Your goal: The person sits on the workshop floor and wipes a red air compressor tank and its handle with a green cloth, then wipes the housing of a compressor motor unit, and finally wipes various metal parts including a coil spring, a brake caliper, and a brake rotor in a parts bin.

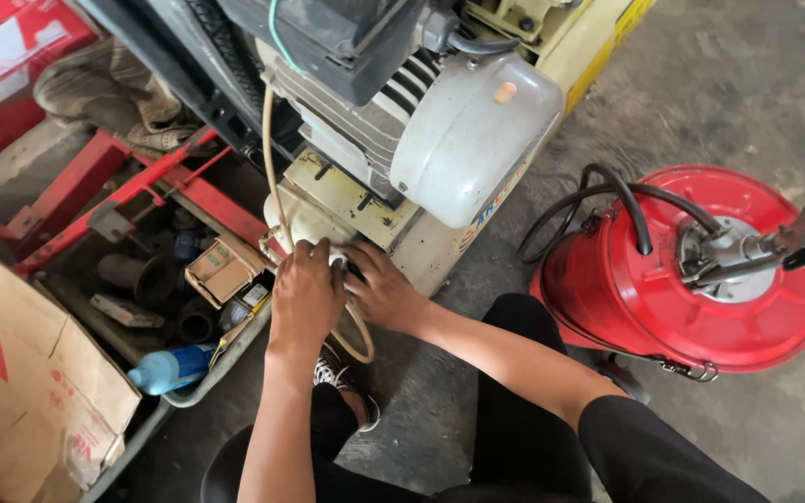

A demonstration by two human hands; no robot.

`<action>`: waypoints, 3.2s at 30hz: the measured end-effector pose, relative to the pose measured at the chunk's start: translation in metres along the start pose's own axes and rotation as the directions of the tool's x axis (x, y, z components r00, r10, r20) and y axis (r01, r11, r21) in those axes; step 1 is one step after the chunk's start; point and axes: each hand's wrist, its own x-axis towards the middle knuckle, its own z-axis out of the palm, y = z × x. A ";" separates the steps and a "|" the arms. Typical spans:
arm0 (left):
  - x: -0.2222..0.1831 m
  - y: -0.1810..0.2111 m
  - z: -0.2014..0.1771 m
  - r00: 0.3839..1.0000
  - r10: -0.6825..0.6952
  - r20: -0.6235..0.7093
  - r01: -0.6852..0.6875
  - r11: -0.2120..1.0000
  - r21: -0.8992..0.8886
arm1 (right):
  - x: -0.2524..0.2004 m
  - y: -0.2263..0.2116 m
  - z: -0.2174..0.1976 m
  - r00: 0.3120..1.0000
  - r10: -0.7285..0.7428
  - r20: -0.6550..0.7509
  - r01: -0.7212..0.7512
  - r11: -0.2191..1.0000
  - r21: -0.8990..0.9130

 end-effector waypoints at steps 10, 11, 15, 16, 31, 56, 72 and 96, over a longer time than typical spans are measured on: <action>-0.035 0.014 0.003 0.988 0.094 -0.122 -0.095 0.995 -0.006 | -0.026 0.004 0.024 0.999 -0.023 -0.026 0.021 0.998 -0.061; -0.038 0.016 -0.001 0.987 0.113 -0.115 -0.115 0.993 -0.010 | -0.033 0.005 0.029 0.997 0.019 -0.077 -0.024 0.998 -0.054; -0.040 0.016 0.008 0.985 0.149 -0.087 -0.153 0.987 -0.047 | -0.040 0.011 0.031 0.991 0.078 -0.105 -0.094 0.982 -0.163; -0.036 0.016 0.014 0.978 0.182 -0.100 -0.187 0.982 -0.039 | -0.031 0.013 0.028 0.988 0.076 -0.135 -0.100 0.978 -0.185; -0.102 -0.069 0.075 0.906 0.091 -0.414 -0.324 0.779 -0.537 | -0.032 0.006 0.077 0.935 0.172 -0.310 -0.241 0.950 -0.198; -0.077 -0.119 0.112 0.960 0.105 -0.260 -0.268 0.615 -0.742 | -0.076 -0.067 0.156 0.418 0.590 -0.691 -0.822 0.569 -0.011; -0.053 -0.131 0.093 0.943 0.195 -0.271 -0.333 0.611 -0.718 | -0.158 -0.014 0.165 0.162 0.807 0.568 -0.319 0.588 -0.744; -0.068 -0.161 0.018 0.980 -0.064 -0.191 -0.129 0.527 -0.840 | 0.121 -0.029 0.004 0.898 0.187 0.398 -0.156 0.982 -0.108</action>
